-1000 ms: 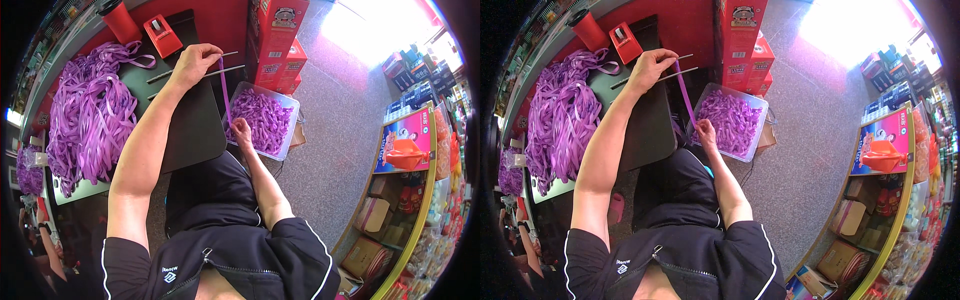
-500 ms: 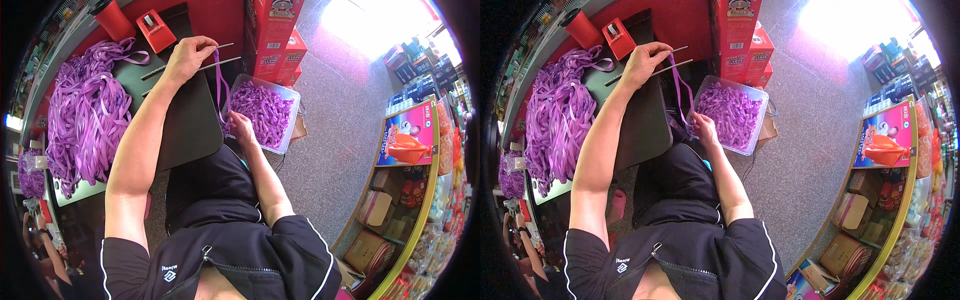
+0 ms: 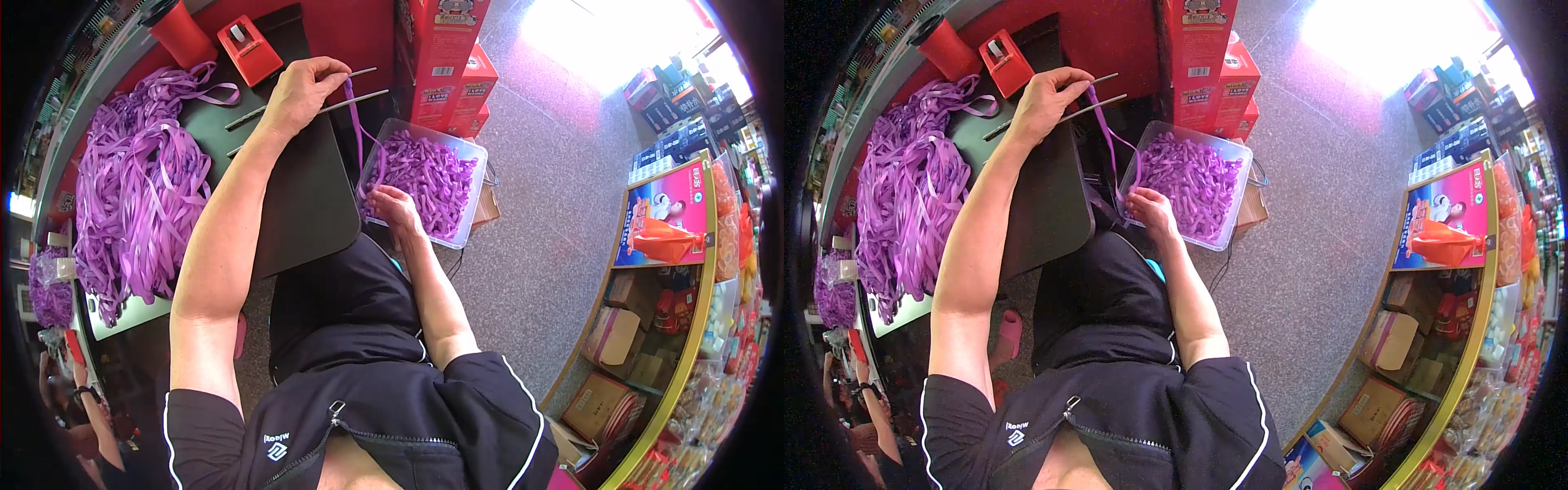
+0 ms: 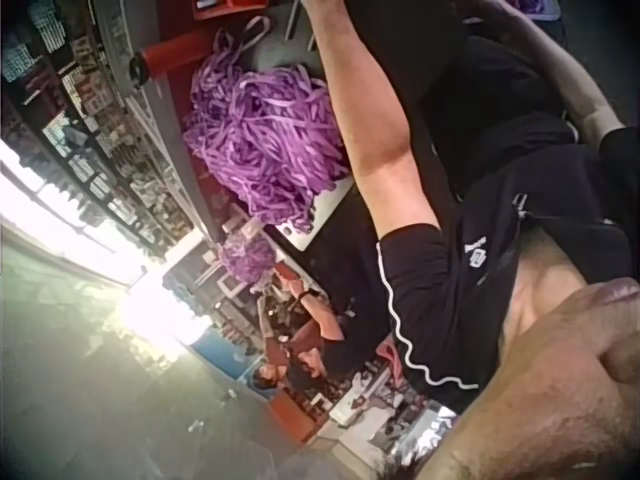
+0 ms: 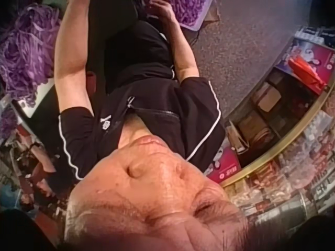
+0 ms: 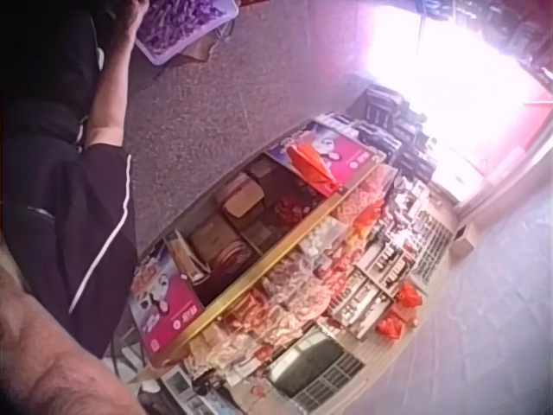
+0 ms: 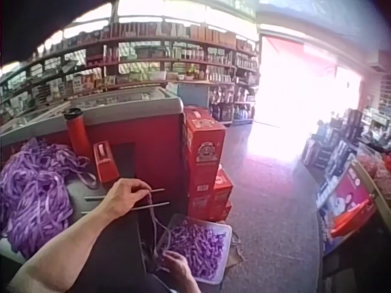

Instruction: The person is wrapping purple ribbons around metal rods for organization or assembly.

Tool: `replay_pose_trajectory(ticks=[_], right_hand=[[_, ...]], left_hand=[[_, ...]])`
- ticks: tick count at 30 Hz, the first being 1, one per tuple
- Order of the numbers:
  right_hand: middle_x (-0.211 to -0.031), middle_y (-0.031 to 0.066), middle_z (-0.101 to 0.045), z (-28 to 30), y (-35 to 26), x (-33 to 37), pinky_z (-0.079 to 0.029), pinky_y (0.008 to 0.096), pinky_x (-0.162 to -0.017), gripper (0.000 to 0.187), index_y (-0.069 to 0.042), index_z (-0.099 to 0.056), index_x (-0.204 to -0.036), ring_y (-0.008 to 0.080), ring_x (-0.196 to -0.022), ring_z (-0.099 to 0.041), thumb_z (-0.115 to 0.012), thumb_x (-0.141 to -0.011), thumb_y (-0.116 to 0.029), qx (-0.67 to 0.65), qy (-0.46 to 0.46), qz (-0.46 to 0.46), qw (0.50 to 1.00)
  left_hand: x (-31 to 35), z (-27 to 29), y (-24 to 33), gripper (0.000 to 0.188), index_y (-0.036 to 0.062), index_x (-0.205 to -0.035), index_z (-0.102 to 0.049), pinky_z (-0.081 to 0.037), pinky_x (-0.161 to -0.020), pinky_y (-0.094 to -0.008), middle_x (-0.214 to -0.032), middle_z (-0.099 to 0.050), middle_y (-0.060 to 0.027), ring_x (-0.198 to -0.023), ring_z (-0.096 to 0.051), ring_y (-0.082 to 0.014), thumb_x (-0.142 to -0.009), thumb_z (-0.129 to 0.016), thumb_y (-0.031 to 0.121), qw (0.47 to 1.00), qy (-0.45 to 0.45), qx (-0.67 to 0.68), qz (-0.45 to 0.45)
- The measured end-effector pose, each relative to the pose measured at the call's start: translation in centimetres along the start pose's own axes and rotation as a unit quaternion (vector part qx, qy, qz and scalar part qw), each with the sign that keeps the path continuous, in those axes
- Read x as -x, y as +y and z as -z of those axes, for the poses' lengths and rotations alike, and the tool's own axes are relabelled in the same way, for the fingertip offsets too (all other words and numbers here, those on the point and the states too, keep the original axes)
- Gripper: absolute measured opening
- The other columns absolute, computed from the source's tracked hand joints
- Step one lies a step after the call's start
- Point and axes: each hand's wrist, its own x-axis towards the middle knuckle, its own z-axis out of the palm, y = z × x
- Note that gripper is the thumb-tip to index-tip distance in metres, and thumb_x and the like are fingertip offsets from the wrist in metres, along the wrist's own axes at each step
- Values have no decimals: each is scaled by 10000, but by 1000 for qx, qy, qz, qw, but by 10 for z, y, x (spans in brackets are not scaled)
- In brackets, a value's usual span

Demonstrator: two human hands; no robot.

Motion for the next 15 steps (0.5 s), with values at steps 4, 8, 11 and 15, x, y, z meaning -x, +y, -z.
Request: replay_pose_trajectory(ticks=[4,8,11,15], right_hand=[[-767,20,-651,3,1,-10,-439,200,-540,157,-11,-656,-985,89,-631,-591,-659,-857,-102,40,69,2,997],[-733,30,-650,10,10,-39,-419,206,-513,147,-11,-671,-944,100,-595,-582,-648,-853,-124,52,128,48,989],[-759,72,-675,21,19,-61,-459,263,-559,210,-34,-691,-954,132,-635,-613,-689,-808,-186,181,181,91,962],[-727,27,-650,18,26,-77,-473,262,-623,171,-30,-654,-908,139,-660,-601,-695,-800,-157,351,223,178,892]], left_hand=[[2,2,-2,164,20,-1023,-687,-425,-630,-200,-823,-645,39,-714,-533,-27,-922,-610,124,1000,6,-8,-10],[1,2,-2,163,23,-1020,-689,-423,-620,-204,-814,-644,39,-705,-528,-27,-918,-614,126,1000,15,-15,-17],[1,0,6,163,27,-1020,-691,-425,-624,-205,-812,-648,36,-709,-531,-29,-913,-618,126,1000,10,-17,-10],[2,1,5,163,28,-1020,-692,-431,-628,-206,-820,-658,30,-714,-539,-30,-911,-619,126,1000,10,-14,-5]])
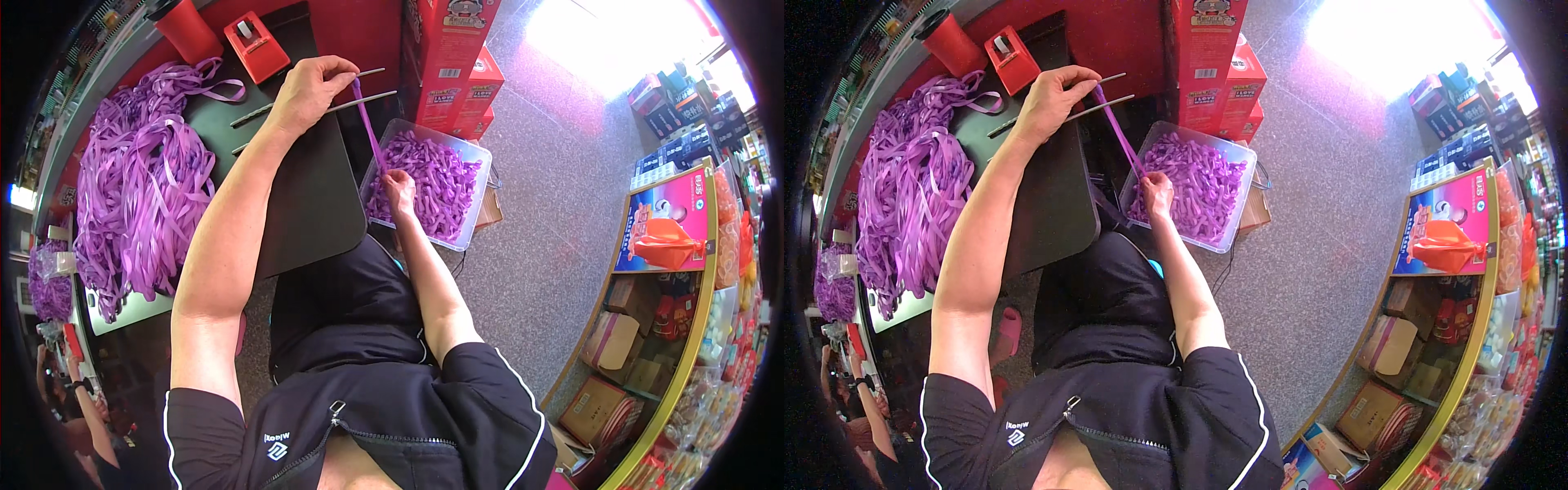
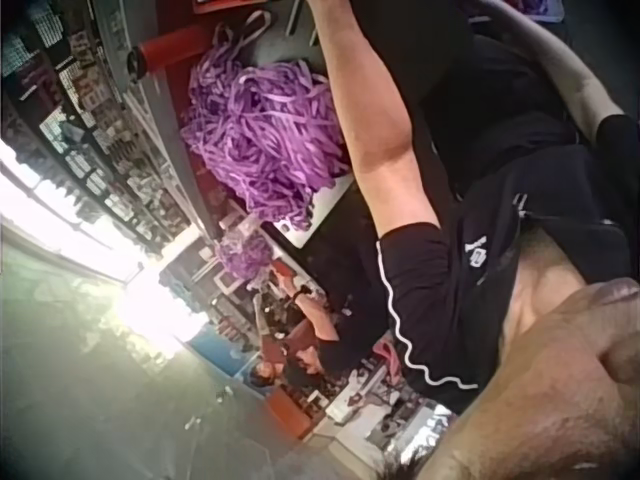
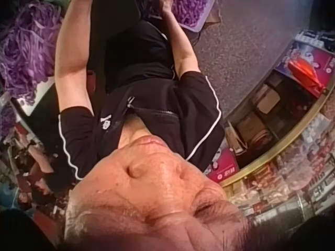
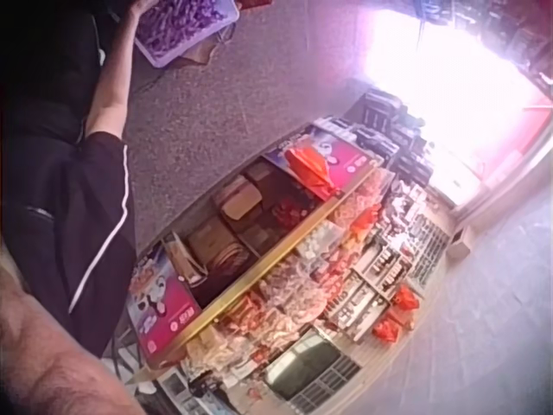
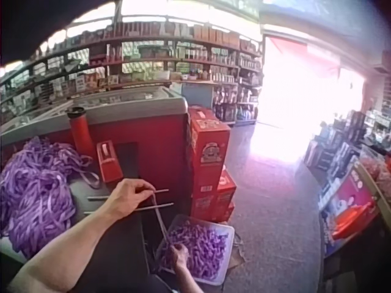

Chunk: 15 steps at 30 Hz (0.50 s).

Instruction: The person is wrapping purple ribbons around metal rods for organization or assembly.

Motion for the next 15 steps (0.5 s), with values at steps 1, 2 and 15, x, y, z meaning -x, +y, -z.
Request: replay_pose_trajectory(ticks=[1,2,15], right_hand=[[-738,29,-651,-2,1,1,-475,263,-634,184,-32,-649,-904,139,-675,-604,-711,-781,-154,6,3,9,1000],[-749,30,-653,-2,3,2,-478,265,-646,199,-33,-645,-899,139,-690,-608,-728,-763,-152,13,7,17,1000],[-951,115,-546,17,-26,38,-491,376,-713,162,-65,-608,-859,289,-858,-581,-704,-729,-51,120,28,381,916]], left_hand=[[0,0,0,163,28,-1020,-692,-432,-628,-205,-821,-660,28,-713,-541,-30,-911,-619,126,1000,1,-2,-2],[-1,-1,1,164,28,-1020,-692,-434,-628,-205,-822,-662,27,-712,-543,-30,-912,-618,126,1000,2,-4,-5],[-1,3,-5,164,23,-1015,-687,-450,-637,-212,-834,-664,25,-718,-556,-37,-912,-615,128,1000,-3,-10,2]])
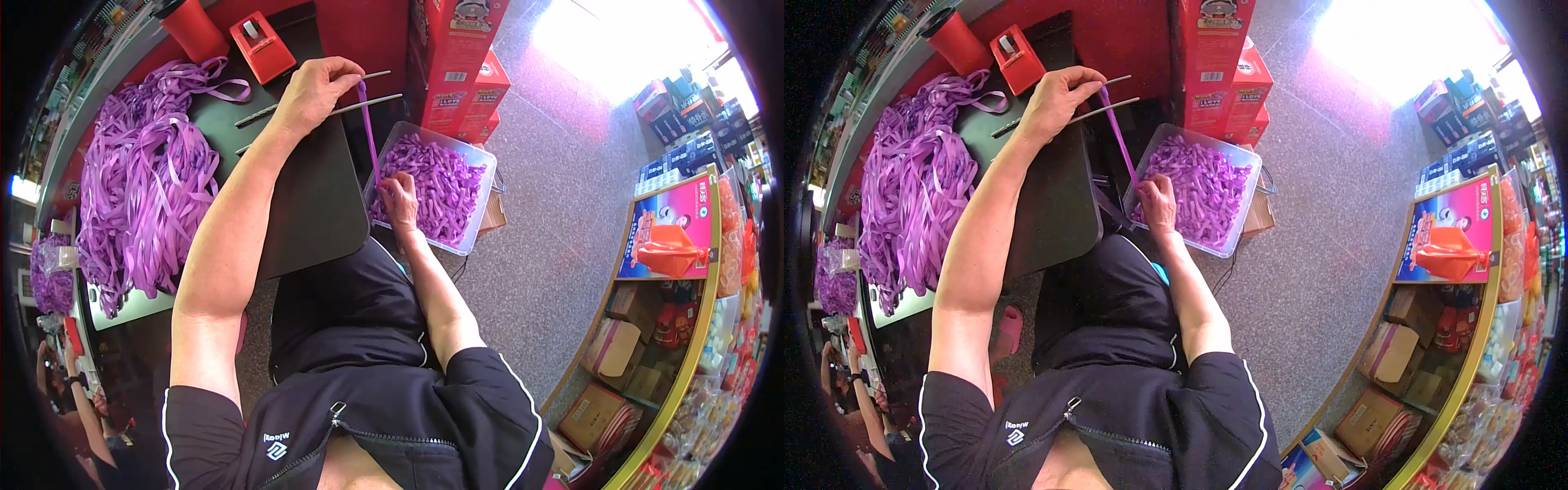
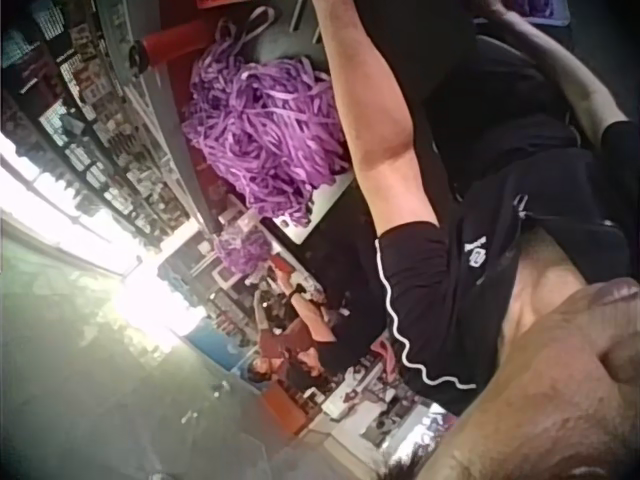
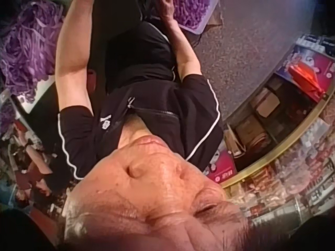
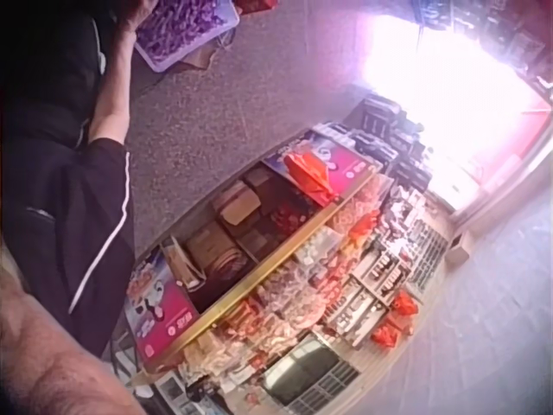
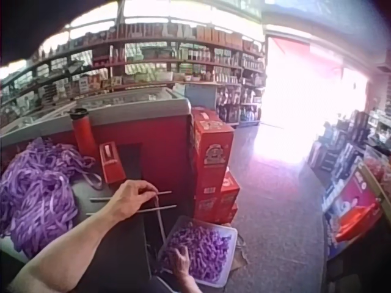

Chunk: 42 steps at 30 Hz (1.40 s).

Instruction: The person is wrapping purple ribbons around metal rods for organization or assembly.

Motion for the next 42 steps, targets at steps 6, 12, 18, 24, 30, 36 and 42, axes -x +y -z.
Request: replay_pose_trajectory(ticks=[6,12,18,24,30,36,42], right_hand=[[-959,112,-549,16,6,22,-488,371,-724,143,-95,-691,-933,277,-881,-577,-700,-793,-121,0,-46,3,999],[-926,100,-543,63,-15,64,-462,349,-774,145,-50,-687,-963,239,-892,-551,-675,-857,-148,-106,-98,-80,986],[-904,81,-532,141,-74,72,-435,321,-776,120,-31,-688,-942,220,-868,-526,-669,-855,-112,-137,-144,-101,975],[-909,77,-531,202,-147,49,-434,324,-728,155,-52,-711,-907,213,-860,-523,-737,-763,-102,-104,-191,-35,976],[-929,86,-574,228,-206,5,-416,323,-694,153,-59,-718,-811,213,-847,-505,-752,-705,-164,-112,-192,93,971],[-858,76,-665,233,-245,-51,-437,347,-680,165,-60,-715,-848,217,-730,-559,-762,-718,-151,-203,-200,170,943],[-758,58,-673,224,-282,-94,-423,309,-620,215,-45,-713,-828,190,-638,-571,-823,-657,-114,-182,-226,214,933]], left_hand=[[0,-2,10,176,28,-1011,-686,-447,-674,-216,-839,-667,12,-740,-556,-43,-912,-609,152,1000,-6,-16,7],[5,2,13,214,14,-1021,-669,-449,-693,-260,-776,-642,-13,-735,-565,-84,-904,-601,180,1000,1,-11,2],[6,6,19,220,42,-1022,-675,-459,-683,-286,-768,-646,-68,-716,-598,-140,-882,-588,189,998,4,-59,-13],[0,2,6,178,93,-928,-701,-493,-769,-358,-759,-676,-81,-774,-663,-255,-847,-591,208,998,23,-49,-21],[0,-3,-1,176,124,-906,-711,-383,-914,-381,-739,-672,-57,-799,-651,-238,-867,-567,217,997,33,-55,-44],[-2,-4,-2,170,142,-888,-716,-343,-933,-394,-766,-686,-46,-829,-646,-225,-854,-564,210,998,24,-56,-26],[3,-3,5,168,145,-868,-720,-333,-937,-396,-823,-696,-53,-901,-635,-223,-834,-560,183,996,36,-75,-27]])
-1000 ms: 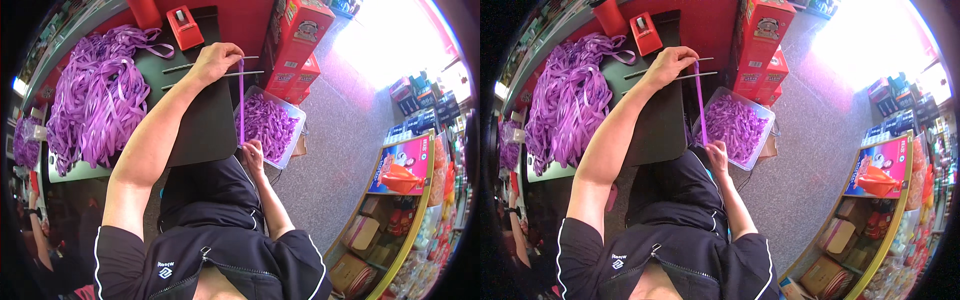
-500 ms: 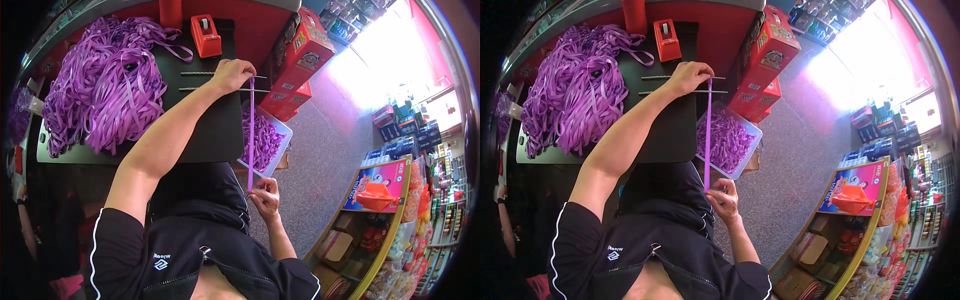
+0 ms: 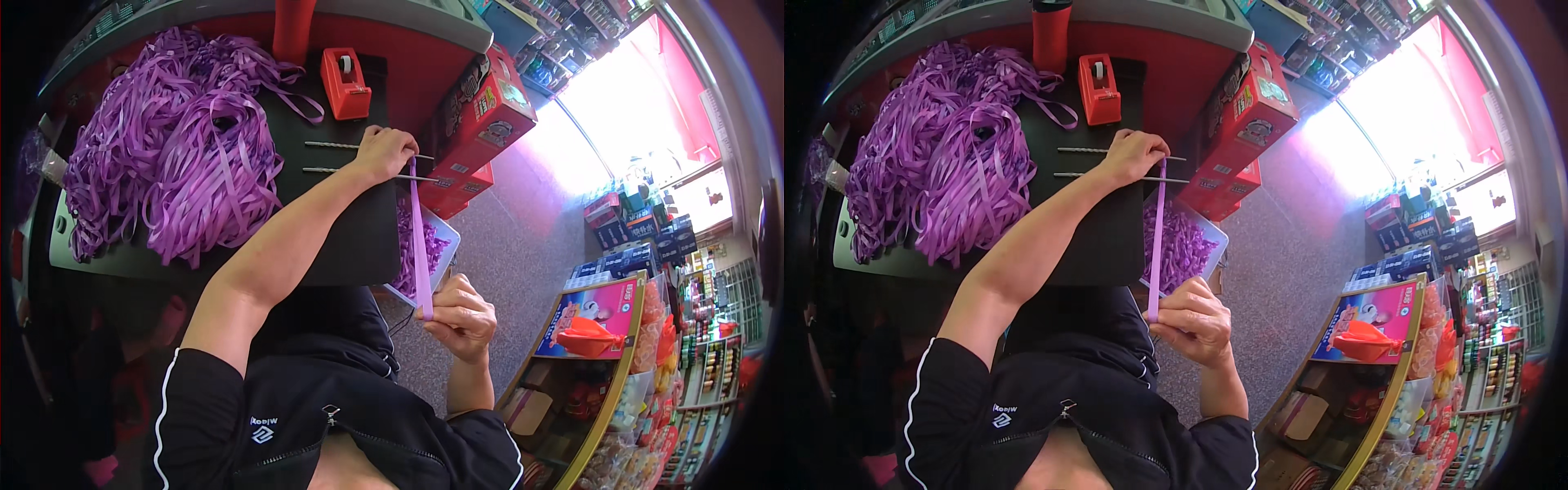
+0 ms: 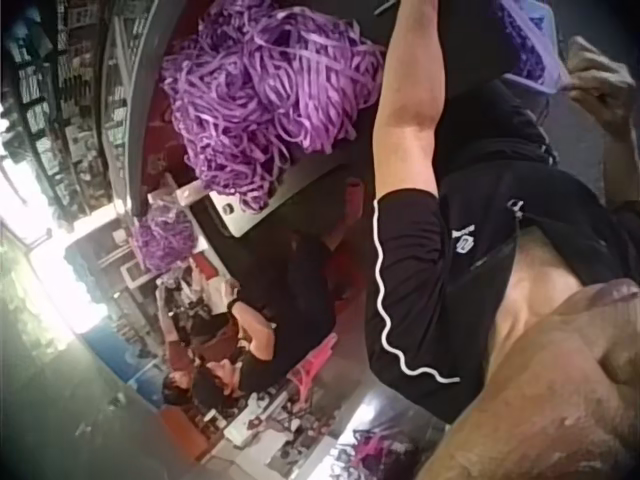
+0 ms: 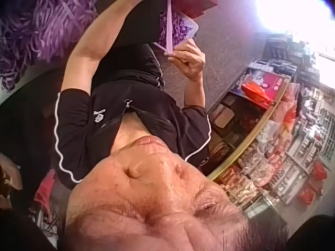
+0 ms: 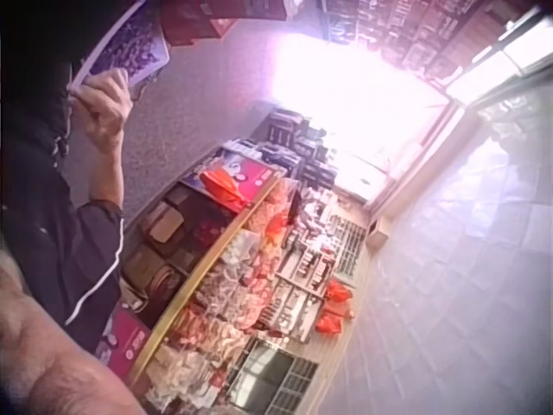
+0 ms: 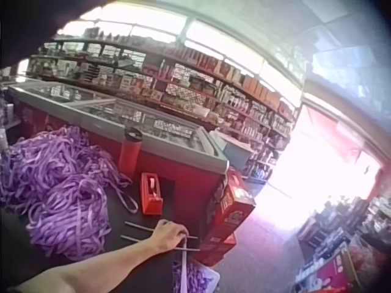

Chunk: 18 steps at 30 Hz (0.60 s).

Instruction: The person is wrapping purple ribbons around metal rods for organization or assembly.

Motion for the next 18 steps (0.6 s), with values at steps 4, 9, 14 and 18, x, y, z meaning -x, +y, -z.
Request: replay_pose_trajectory(ticks=[4,9,14,18], right_hand=[[-744,64,-675,2,0,-15,-431,311,-612,193,-36,-714,-806,183,-636,-577,-816,-665,-119,-21,1,2,1000],[-749,83,-685,35,-9,-61,-442,287,-573,139,-11,-718,-834,145,-634,-584,-768,-739,-99,55,52,-35,997],[-771,68,-686,54,-12,-167,-463,220,-639,155,8,-722,-874,95,-713,-605,-720,-811,-134,150,103,-275,944],[-769,52,-682,72,38,-246,-423,197,-592,200,31,-707,-910,61,-647,-561,-725,-815,-143,130,-5,-264,956]], left_hand=[[2,2,-3,144,137,-882,-704,-327,-960,-380,-736,-663,-13,-803,-630,-180,-864,-588,221,1000,24,-5,-9],[-1,-6,3,142,131,-892,-700,-316,-978,-383,-754,-668,-21,-851,-624,-193,-856,-591,214,1000,15,0,-4],[2,-2,0,125,120,-931,-669,-315,-980,-383,-771,-662,-22,-864,-618,-198,-849,-603,187,999,35,20,1],[4,0,-4,118,117,-953,-638,-315,-982,-381,-756,-647,-13,-865,-613,-195,-853,-601,168,999,51,19,-2]])
